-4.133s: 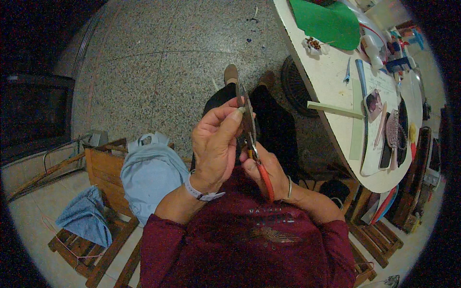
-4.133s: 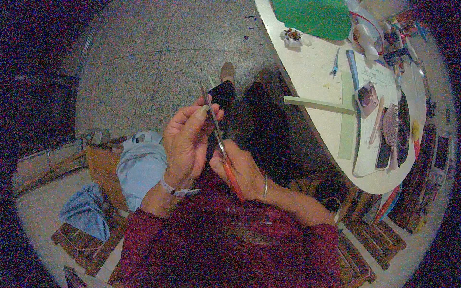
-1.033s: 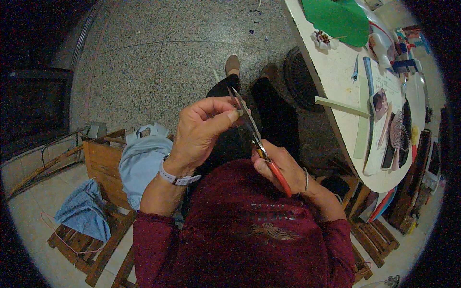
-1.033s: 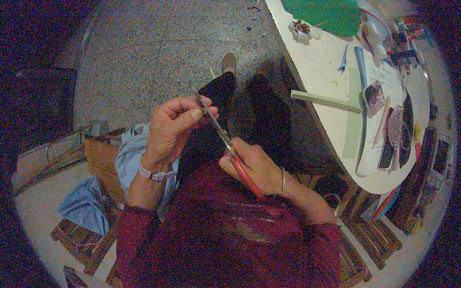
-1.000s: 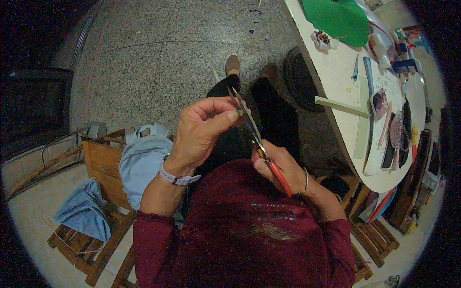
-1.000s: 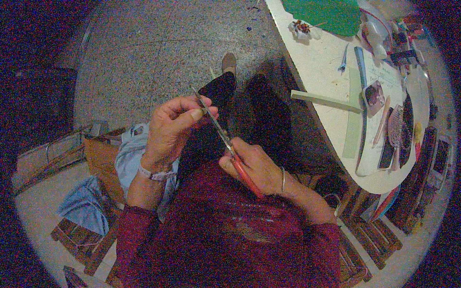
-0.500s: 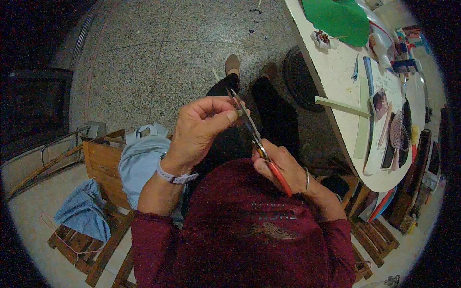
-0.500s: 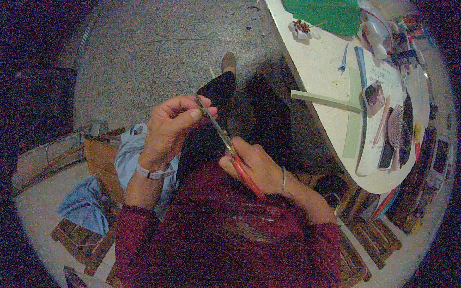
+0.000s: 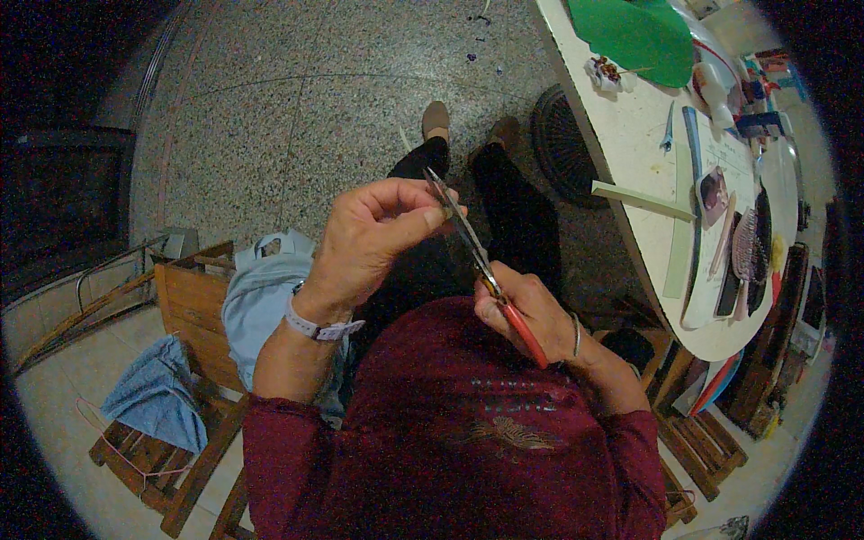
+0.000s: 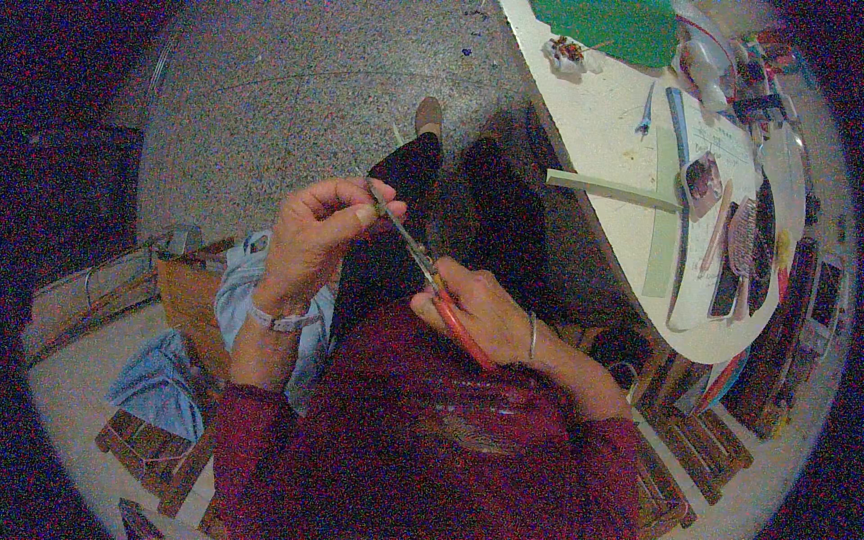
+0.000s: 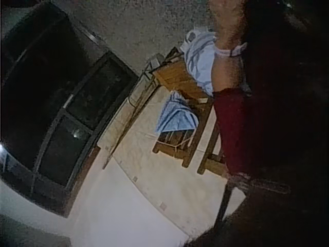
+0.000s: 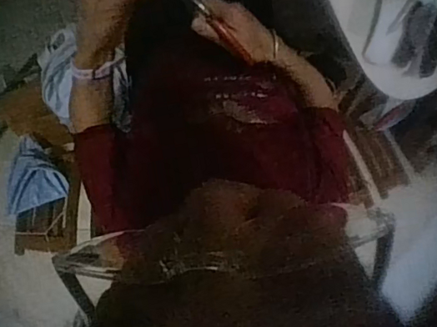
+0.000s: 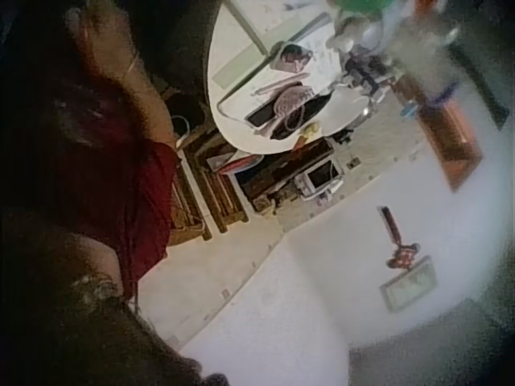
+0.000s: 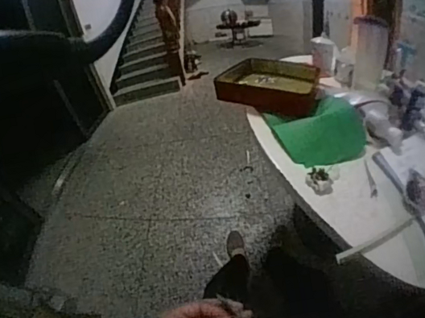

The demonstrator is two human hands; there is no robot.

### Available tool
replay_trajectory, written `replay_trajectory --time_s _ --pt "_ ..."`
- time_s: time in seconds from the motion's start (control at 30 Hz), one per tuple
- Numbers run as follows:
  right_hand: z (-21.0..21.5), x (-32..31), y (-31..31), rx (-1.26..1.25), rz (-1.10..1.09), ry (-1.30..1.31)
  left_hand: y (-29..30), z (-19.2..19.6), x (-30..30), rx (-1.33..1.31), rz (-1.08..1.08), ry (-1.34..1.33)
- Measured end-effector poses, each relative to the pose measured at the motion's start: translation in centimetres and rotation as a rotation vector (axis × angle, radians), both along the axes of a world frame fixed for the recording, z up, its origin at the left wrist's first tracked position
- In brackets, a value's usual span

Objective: The person uses red-handled scissors to cut a long, thin strip of light green paper into small pieces. They hold the strip with their left hand and cut repeatedly with their right hand, dropping the cut pieces onto a table.

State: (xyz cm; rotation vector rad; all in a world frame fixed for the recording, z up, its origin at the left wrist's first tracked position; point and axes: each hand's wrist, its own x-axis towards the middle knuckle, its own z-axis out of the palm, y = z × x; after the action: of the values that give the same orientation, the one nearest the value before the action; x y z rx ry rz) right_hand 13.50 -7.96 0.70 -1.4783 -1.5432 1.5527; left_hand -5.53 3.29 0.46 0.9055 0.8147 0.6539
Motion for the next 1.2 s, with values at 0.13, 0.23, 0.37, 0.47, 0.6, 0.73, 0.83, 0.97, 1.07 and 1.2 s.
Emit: replay_trajectory --time_s 0.13,0.23,0.37,0.47,0.6,0.73,0.83,0.97,1.07,1.2 --pt "-0.29 0.13 -0.11 -0.043 0.009 -0.029 0.35 -0.04 -0.24 -0.013 -0.034 -0.001" --pt "-0.2 0.15 -0.02 -0.066 0.019 -0.039 0.45 0.18 -0.31 -0.023 -0.03 -0.004" --pt "-0.19 0.04 0.01 -0.066 0.015 -0.038 0.74 0.22 -0.49 0.018 -0.061 0.045" --pt "-0.26 0.02 -0.04 -0.046 0.01 -0.01 0.77 0.03 -0.6 0.026 -0.067 0.066" --pt "-0.75 0.21 -0.2 -0.025 0.024 0.039 0.72 -0.18 -0.6 0.01 -0.057 0.075" --pt "-0.92 0.16 -0.22 0.003 0.025 0.026 0.57 0.07 -0.5 -0.041 -0.025 0.034" --pt "-0.83 -0.08 -0.26 0.015 0.008 0.029 0.55 0.02 -0.52 -0.022 -0.035 0.043" --pt "-0.59 -0.08 -0.09 -0.018 0.021 -0.007 0.47 0.07 -0.43 -0.037 -0.025 0.019" --pt "-0.31 -0.13 0.05 -0.04 0.022 -0.02 0.51 0.31 -0.41 -0.037 -0.041 0.035" --pt "-0.28 -0.21 0.03 -0.041 0.005 -0.026 0.45 0.27 -0.39 -0.037 -0.036 0.031"
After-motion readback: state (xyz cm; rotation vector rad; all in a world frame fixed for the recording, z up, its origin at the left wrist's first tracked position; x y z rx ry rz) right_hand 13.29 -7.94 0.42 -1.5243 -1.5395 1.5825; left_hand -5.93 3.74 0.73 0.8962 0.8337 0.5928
